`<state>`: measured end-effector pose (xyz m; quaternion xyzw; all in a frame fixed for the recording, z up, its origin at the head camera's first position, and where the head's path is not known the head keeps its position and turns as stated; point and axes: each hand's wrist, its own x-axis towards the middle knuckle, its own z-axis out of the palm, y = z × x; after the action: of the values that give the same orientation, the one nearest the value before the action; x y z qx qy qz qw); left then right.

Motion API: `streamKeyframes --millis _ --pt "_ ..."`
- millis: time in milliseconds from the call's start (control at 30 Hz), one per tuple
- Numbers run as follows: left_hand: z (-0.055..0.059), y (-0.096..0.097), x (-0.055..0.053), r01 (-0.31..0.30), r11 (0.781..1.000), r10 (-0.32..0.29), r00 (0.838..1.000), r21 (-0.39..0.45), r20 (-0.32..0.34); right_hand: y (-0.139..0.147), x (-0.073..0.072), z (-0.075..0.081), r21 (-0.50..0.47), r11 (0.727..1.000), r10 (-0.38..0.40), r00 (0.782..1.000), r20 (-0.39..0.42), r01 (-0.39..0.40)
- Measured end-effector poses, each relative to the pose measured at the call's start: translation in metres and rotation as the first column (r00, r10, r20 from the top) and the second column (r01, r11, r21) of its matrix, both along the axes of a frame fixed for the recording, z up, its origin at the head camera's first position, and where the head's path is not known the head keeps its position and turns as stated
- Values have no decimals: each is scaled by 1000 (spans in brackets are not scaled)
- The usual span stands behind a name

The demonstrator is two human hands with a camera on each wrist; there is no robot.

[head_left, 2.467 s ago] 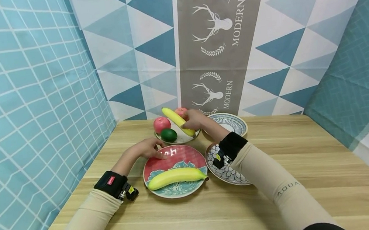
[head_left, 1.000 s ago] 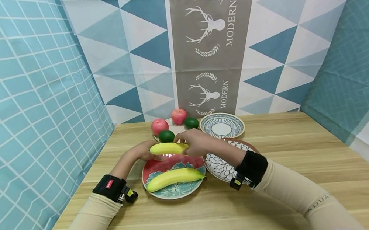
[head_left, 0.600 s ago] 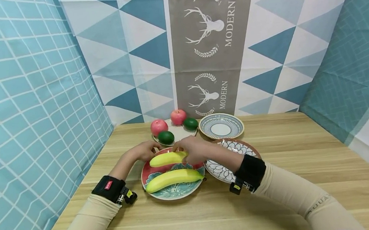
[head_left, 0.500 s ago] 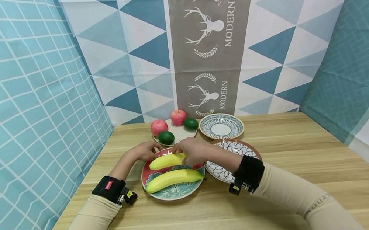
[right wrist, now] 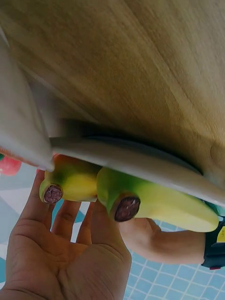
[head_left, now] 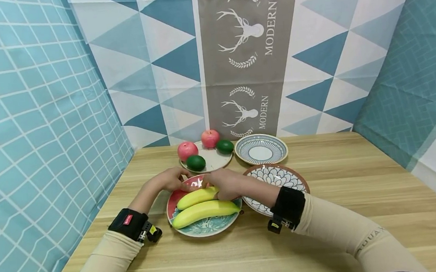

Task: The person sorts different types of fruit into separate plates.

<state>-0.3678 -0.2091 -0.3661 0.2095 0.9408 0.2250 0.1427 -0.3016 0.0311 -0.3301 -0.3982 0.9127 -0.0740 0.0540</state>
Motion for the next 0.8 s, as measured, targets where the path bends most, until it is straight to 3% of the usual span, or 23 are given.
streamKeyframes --millis 433,800 --pt "0 1 1 -7 1000 7 1000 6 20 -4 -5 -4 42 999 -8 998 -56 11" --pt "-2 0 -1 -9 1000 9 1000 9 8 0 -6 -3 10 1000 -23 999 -32 23"
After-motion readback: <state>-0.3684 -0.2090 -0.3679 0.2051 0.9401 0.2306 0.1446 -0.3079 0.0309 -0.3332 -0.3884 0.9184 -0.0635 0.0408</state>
